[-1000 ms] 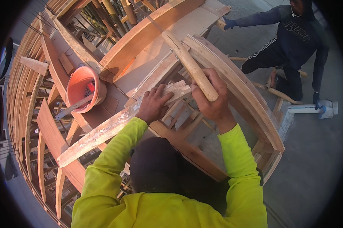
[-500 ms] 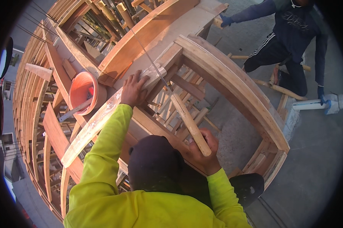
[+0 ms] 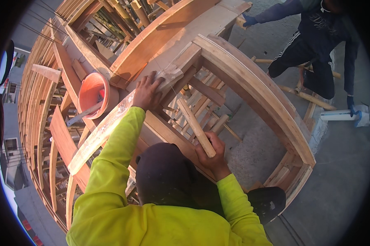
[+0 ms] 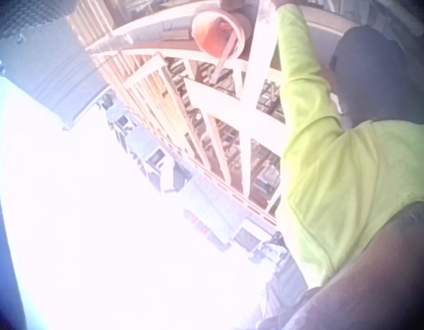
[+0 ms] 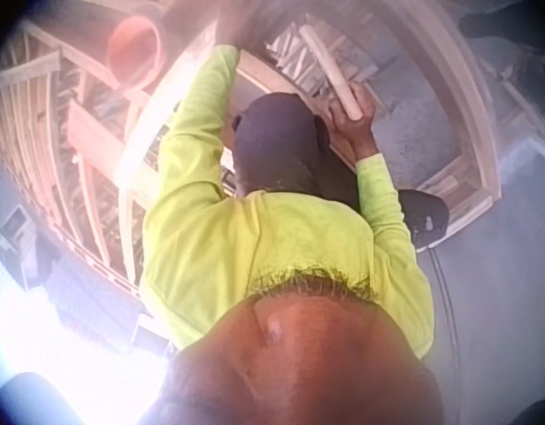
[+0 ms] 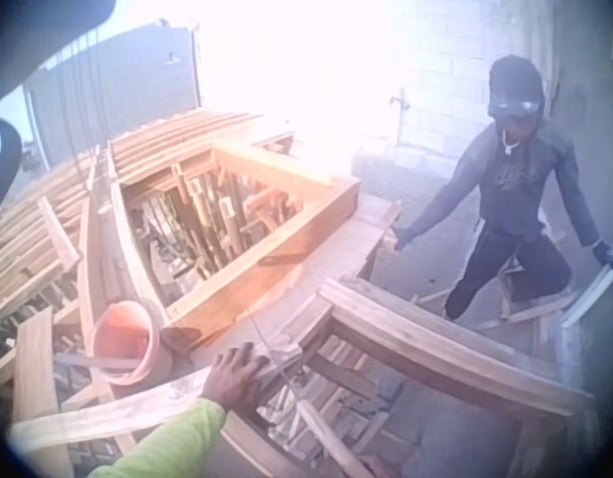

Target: The person assembles a curved wooden frame by positioning planks, hammering nails, measuring with a tape measure, and sawing a plank to fit. Another person assists by holding pieces and hammering nearby sections.

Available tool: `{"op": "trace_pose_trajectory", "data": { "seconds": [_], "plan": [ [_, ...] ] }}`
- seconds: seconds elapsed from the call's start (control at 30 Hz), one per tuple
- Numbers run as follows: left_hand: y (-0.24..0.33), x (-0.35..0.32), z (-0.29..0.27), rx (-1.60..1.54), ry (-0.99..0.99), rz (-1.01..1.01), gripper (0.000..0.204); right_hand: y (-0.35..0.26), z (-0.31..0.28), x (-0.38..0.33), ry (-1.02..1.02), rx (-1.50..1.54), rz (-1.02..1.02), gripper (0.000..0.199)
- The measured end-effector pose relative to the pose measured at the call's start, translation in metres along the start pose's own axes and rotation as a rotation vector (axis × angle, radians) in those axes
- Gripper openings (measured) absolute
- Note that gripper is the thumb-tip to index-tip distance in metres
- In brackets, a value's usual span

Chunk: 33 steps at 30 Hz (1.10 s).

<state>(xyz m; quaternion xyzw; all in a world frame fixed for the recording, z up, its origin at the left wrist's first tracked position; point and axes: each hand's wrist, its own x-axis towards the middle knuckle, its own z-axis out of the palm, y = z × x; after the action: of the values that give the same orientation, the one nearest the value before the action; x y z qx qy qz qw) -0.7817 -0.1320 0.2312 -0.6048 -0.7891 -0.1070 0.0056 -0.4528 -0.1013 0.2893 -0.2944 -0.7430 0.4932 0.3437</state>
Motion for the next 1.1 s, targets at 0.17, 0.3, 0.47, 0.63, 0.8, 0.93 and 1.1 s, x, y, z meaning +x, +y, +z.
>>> {"op": "trace_pose_trajectory", "data": {
  "seconds": [0.17,0.3,0.47,0.63,0.8,0.93,1.1],
  "plan": [
    [-0.001,0.0,0.001,0.009,0.008,0.002,0.061,0.006,-0.003,-0.002,-0.007,-0.025,-0.031,0.018],
    [-0.002,0.001,0.0,0.014,0.009,0.004,0.062,0.009,-0.004,-0.001,-0.025,-0.013,-0.03,0.019],
    [-0.003,0.0,0.001,0.023,0.02,0.013,0.063,0.01,-0.005,0.001,-0.026,-0.033,-0.077,0.019],
    [-0.004,0.001,0.001,0.024,0.009,0.0,0.063,0.007,-0.006,0.006,-0.043,-0.04,-0.089,0.02],
    [-0.004,0.001,0.001,0.023,0.023,-0.003,0.061,0.0,-0.008,0.004,-0.074,-0.089,-0.076,0.017],
    [-0.005,0.001,0.003,0.032,0.012,-0.011,0.06,-0.012,-0.016,-0.008,-0.077,-0.074,-0.032,0.012],
    [-0.003,-0.005,0.004,0.014,0.001,-0.015,0.063,-0.029,-0.037,-0.033,-0.078,-0.156,0.017,0.013]
  ]
}}
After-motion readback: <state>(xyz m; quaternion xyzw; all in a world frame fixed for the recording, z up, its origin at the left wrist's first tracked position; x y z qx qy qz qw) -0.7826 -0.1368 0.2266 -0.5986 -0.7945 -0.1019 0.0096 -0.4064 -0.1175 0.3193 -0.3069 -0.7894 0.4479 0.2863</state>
